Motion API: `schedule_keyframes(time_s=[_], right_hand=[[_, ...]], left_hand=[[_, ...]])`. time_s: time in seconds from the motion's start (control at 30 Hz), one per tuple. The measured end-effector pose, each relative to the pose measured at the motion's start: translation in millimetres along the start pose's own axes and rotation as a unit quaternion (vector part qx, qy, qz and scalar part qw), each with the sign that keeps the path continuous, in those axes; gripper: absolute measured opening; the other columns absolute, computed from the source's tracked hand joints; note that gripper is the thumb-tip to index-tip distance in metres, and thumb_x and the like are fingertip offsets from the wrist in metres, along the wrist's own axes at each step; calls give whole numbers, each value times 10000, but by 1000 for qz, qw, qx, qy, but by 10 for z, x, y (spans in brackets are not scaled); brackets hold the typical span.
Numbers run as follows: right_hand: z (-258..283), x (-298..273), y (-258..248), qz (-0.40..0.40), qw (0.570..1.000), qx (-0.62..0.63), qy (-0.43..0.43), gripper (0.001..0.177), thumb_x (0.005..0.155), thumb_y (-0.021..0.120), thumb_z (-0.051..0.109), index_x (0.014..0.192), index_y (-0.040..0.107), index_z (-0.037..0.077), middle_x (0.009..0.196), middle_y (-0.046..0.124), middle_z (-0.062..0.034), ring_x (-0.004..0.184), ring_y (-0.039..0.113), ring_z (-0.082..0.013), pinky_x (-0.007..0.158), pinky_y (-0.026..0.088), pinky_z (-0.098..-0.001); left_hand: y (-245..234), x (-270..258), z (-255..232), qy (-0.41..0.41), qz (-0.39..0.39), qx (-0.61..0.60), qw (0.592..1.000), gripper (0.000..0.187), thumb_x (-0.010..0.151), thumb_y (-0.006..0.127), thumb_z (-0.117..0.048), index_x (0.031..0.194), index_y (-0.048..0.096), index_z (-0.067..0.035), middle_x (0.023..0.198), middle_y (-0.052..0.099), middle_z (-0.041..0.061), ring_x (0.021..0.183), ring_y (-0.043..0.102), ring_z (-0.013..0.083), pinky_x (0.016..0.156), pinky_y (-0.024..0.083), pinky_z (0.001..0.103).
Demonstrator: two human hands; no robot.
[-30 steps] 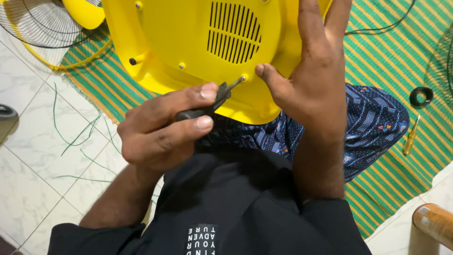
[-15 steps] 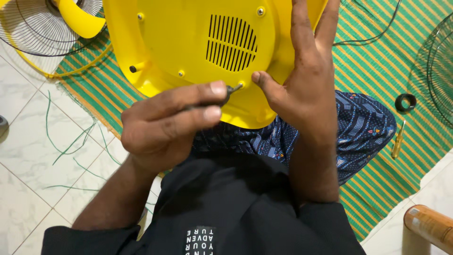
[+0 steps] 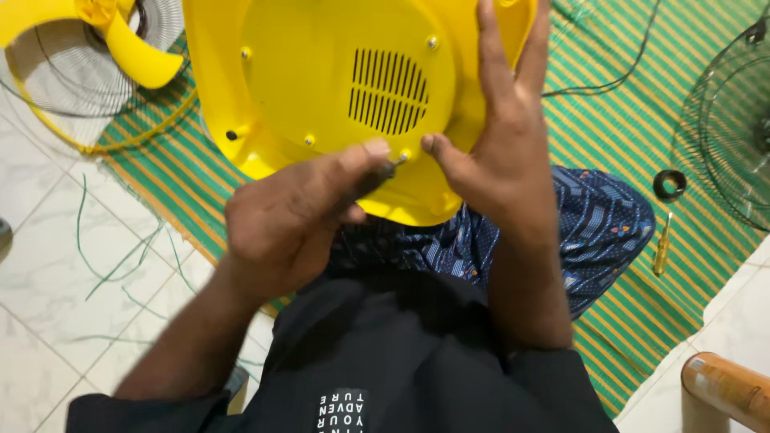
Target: The person uses a screwdriver to tighten screws on the back cover of a yellow electric fan. The fan motor and other disassembled parts are visible on the floor nearby.
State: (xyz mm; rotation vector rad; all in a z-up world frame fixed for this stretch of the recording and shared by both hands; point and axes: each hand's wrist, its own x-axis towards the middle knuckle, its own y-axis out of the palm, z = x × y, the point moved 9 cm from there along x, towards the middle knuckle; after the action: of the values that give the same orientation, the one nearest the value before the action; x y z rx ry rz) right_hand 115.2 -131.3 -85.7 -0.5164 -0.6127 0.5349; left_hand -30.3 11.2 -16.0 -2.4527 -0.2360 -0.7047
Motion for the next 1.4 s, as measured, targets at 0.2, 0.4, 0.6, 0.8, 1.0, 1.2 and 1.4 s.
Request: schedule_keyframes(time_s=[0.2, 0.4, 0.6, 0.8, 1.0, 1.2, 1.4], right_hand=[[128, 111, -64, -5, 1000, -4, 29, 1123, 715, 901, 103, 1647, 276, 98, 1713, -8, -309, 1590, 225, -504, 1253, 388, -457], [158, 119, -112, -16, 999, -6, 41, 1078, 693, 881, 111, 1611, 316, 86, 1714, 43, -265, 1579, 224, -497, 1200, 411, -442], [176, 127, -122, -11, 999, 11, 40, 1048, 704, 867, 112, 1602, 328, 72, 1720, 22, -271, 1573, 256, -474, 1200, 412, -430], [160, 137, -105, -11, 999, 0, 38, 1067, 694, 883, 115, 1603, 326, 71, 1706, 21, -279, 1582, 191, -489, 1217, 375, -442], [130, 116, -19, -11, 999, -24, 21, 1115, 704, 893, 107, 1644, 292, 111, 1712, 7, -306, 1596, 182, -513, 1250, 376, -461], [-14, 46, 56, 6, 999, 8, 41, 1106, 790, 870, 91, 1702, 249, 156, 1746, -15, -341, 1640, 342, -467, 1253, 516, -416], [14, -11, 24, 8, 999, -31, 16, 1098, 839, 933, 81, 1686, 238, 169, 1722, -7, -269, 1602, 218, -437, 1313, 408, -410]], left_hand=[[17, -89, -165, -29, -143, 140, 979, 513, 882, 858, 4, 1340, 634, -59, 1123, 693, 157, 940, 739, 256, 807, 618, 307], [52, -171, -125, -3, -166, 139, 976, 465, 908, 814, 19, 1330, 617, 18, 1110, 726, 162, 968, 766, 261, 847, 631, 340], [136, 70, -318, 114, -67, 165, 977, 346, 877, 793, 29, 1205, 690, -5, 1100, 735, 176, 976, 776, 300, 842, 630, 340], [172, 167, -235, 159, 159, 38, 974, 308, 856, 699, -24, 1155, 736, -88, 1182, 725, 163, 1127, 737, 326, 968, 603, 414], [80, 74, -173, 50, 17, 97, 994, 391, 877, 759, -73, 1263, 699, -81, 1211, 651, 156, 1131, 660, 346, 1011, 525, 412], [218, -343, 63, -15, -167, -130, 977, 206, 1063, 673, -178, 1228, 663, -56, 1175, 553, 140, 1097, 603, 262, 1034, 510, 388], [324, -225, 108, 27, -244, -207, 947, 204, 998, 647, -227, 928, 576, -50, 1037, 543, 137, 925, 544, 242, 876, 510, 414]])
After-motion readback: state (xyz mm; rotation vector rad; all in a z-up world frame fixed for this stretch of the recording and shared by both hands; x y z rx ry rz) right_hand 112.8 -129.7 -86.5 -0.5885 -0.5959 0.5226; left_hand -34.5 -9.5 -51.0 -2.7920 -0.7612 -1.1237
